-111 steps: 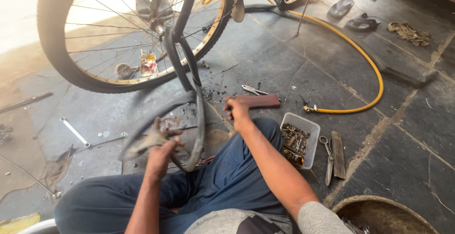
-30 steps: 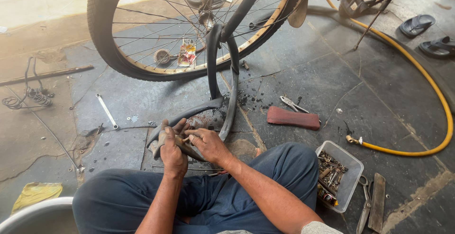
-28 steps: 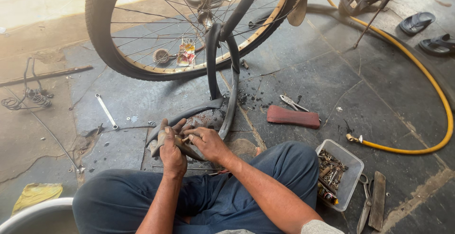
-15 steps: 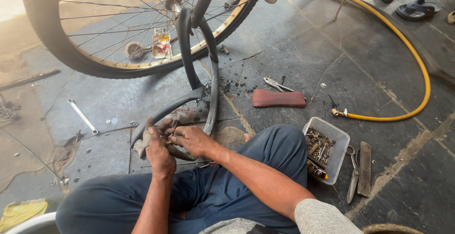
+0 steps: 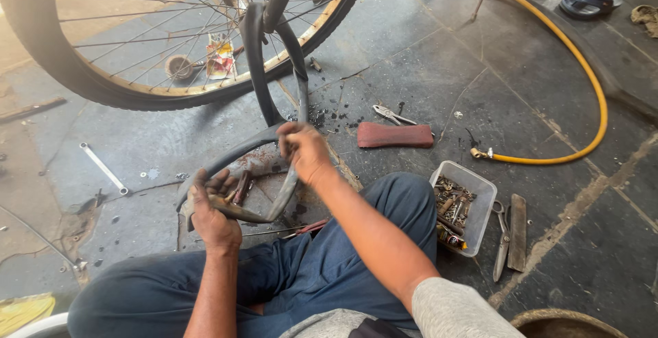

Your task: The person removes the inner tube from a bicycle tire using a tire lever and their hands. They then inspect the removed inner tube and search through a container of small parts.

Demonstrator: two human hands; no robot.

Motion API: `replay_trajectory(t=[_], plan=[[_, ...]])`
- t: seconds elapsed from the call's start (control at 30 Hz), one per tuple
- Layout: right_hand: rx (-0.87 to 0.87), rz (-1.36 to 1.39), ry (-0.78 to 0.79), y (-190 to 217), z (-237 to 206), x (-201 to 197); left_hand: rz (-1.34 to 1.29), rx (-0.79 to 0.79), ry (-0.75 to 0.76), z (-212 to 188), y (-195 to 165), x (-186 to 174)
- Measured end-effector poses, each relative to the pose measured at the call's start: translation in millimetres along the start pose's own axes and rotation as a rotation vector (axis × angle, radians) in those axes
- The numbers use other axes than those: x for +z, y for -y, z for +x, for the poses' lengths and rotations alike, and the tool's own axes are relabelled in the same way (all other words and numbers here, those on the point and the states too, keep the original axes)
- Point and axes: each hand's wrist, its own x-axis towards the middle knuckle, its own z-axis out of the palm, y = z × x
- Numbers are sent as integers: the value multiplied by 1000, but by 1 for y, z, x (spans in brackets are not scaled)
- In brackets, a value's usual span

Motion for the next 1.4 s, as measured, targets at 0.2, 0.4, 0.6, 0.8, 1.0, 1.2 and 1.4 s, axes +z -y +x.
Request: replay_trajectory(t=[0.2, 0.4, 0.6, 0.8, 1.0, 1.2, 1.4], plan=[[243, -369, -56, -37, -24, 1, 54, 27, 68, -4, 4, 6], [182, -598, 273, -56, -55, 30, 90, -5, 59, -8, -3, 8], [120, -636, 248, -48, -56, 29, 88, -20, 81, -10, -3, 10], [113, -851, 323, -50, -54, 29, 117, -36, 82, -13, -3, 11], [106, -930, 332, -44, -55, 33, 98, -3, 108, -14, -7, 14], [84, -895, 359, -44, -53, 30, 116, -18, 122, -16, -6, 14], [18, -1066, 356, -47, -53, 29, 119, -25, 141, -15, -8, 16]])
